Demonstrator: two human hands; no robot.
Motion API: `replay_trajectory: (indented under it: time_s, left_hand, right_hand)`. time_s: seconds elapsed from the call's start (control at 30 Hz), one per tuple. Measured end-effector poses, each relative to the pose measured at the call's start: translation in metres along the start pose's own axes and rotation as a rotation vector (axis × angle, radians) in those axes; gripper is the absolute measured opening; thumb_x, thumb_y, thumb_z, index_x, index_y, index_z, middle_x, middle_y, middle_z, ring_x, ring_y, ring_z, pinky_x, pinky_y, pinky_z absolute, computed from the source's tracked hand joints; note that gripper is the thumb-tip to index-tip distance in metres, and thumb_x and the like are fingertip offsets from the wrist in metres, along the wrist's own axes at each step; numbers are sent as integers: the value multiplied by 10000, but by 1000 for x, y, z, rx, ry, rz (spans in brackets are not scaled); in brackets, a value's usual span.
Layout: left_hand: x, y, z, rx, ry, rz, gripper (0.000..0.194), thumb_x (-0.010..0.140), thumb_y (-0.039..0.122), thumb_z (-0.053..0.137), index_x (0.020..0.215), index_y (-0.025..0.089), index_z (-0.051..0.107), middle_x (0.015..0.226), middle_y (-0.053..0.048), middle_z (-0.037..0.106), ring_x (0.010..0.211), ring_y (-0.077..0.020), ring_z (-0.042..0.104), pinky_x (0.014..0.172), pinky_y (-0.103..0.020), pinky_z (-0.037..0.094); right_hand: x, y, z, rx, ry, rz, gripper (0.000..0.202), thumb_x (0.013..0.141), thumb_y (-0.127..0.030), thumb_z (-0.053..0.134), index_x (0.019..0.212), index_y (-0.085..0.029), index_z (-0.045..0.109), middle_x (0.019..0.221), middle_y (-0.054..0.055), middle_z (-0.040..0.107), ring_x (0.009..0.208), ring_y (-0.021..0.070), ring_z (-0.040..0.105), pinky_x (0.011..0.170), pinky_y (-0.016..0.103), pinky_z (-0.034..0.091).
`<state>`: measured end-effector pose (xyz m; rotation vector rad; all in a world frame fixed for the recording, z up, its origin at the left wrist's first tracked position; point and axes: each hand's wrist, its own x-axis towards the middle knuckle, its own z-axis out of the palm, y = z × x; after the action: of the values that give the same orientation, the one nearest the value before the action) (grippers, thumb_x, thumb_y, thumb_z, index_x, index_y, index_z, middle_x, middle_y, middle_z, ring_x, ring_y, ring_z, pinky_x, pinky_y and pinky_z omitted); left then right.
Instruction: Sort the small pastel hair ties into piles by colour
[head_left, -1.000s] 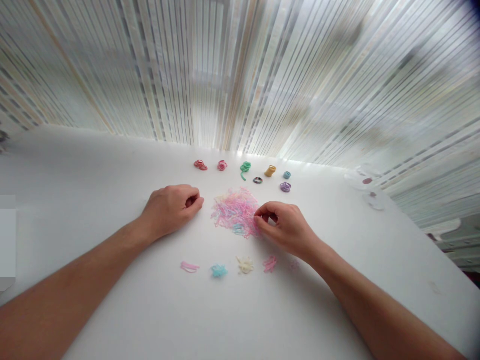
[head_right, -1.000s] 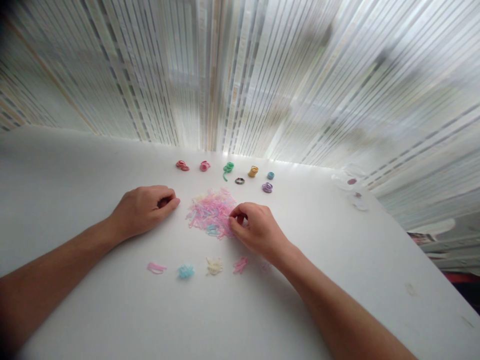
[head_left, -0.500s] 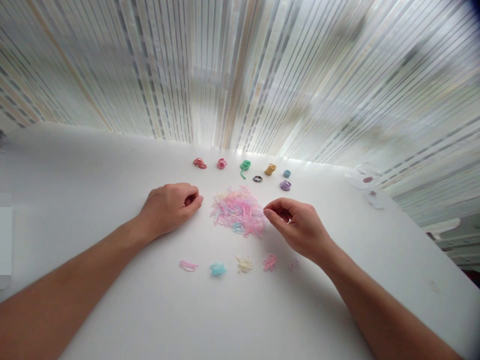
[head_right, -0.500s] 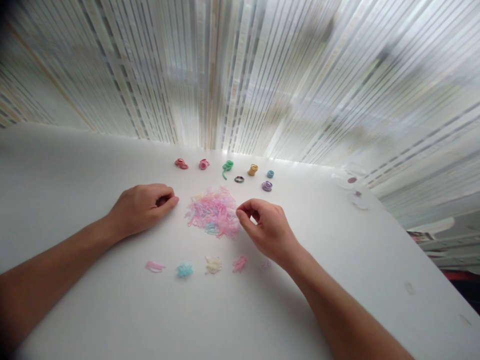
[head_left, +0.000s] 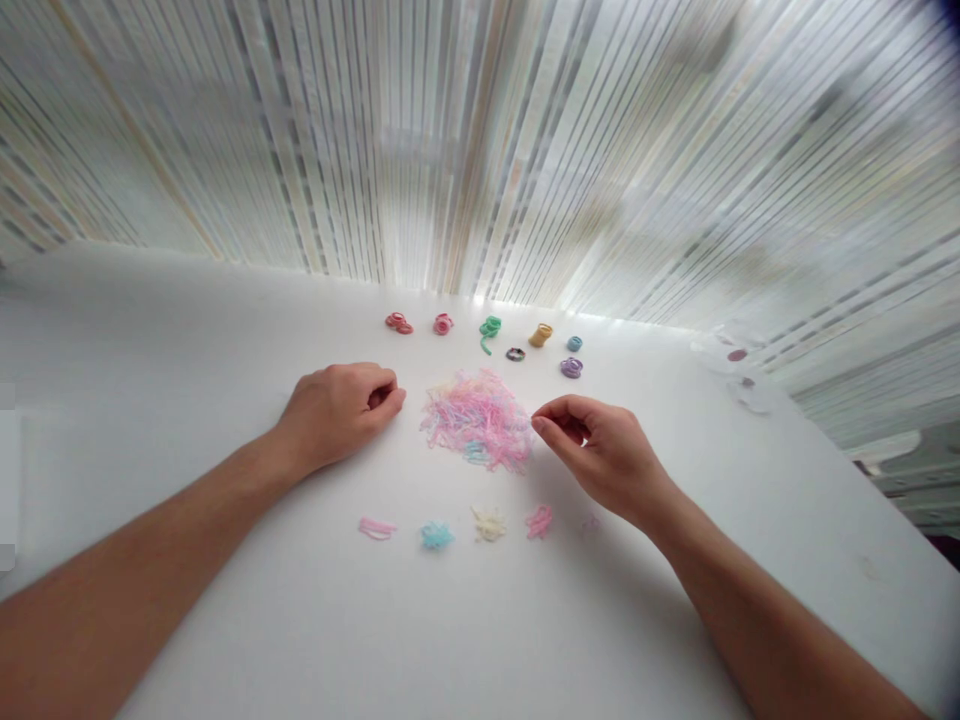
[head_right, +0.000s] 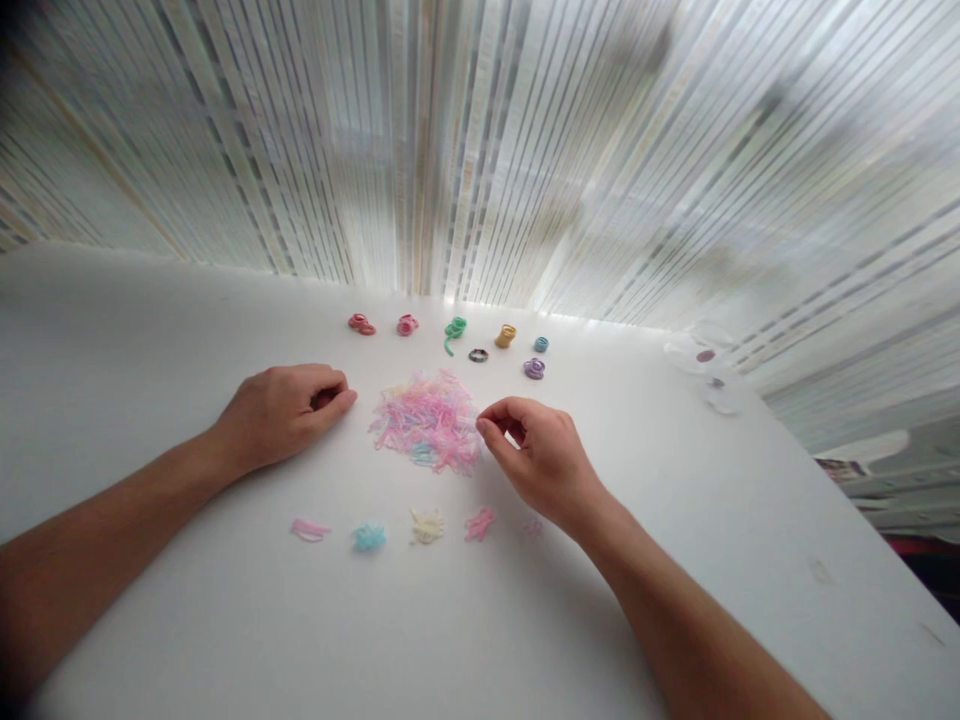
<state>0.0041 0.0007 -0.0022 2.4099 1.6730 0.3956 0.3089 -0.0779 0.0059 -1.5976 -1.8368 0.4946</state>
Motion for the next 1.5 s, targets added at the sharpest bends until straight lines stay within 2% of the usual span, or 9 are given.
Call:
replay_trajectory:
  time_s: [0.23,0.4,0.57,0.9,1.2,1.5]
  left_hand:
    - [0,2,0,12,5,-4,313,931,452,468,737,218,542,784,-4,647,711,-163,507,660,-324,296]
    - [0,3,0,19,4,-10,316,928,449,464,722,217,525,773,-3,643,703,-162,504,656,-316,288]
    - [0,2,0,25,16,-3,308,922,445,465,729,218,540,773,-4,648,704,-161,507,658,-314,289]
    - [0,5,0,47,20,-2,306,917,442,467,734,214,558,779,-10,651,711,-162,516,663,-317,294]
    - [0,4,1,61,19,-3,311,919,444,459,730,216,554,781,-8,650,714,-164,521,657,-317,292]
    - [1,5,-1,57,16,-5,316,925,446,457,733,214,551,781,-11,654,715,-163,524,659,-315,297]
  right_hand:
    - [-7,-4,-2,-27,-36,-52,140,917,-275,663,848,-206,763,717,1,730,622,137,588,599,269,459]
    - [-17,-10,-3,-51,-102,-189,103,929,-212,661,856,-205,733,698,-21,690,604,107,546,583,227,442]
    - [-28,-19,-2,11,-224,-316,106,948,-158,631,863,-199,679,725,-18,667,632,95,547,528,178,412]
    - [-33,-28,-3,-2,-384,-444,107,954,-136,624,892,-170,705,756,2,674,665,101,579,627,207,443]
    - [-35,-23,-1,-16,-367,-545,94,925,-113,637,888,-176,696,760,11,668,694,127,579,663,237,445]
    - [-34,-25,-1,-6,-413,-598,130,933,-98,614,863,-182,682,726,6,626,677,137,535,671,266,433]
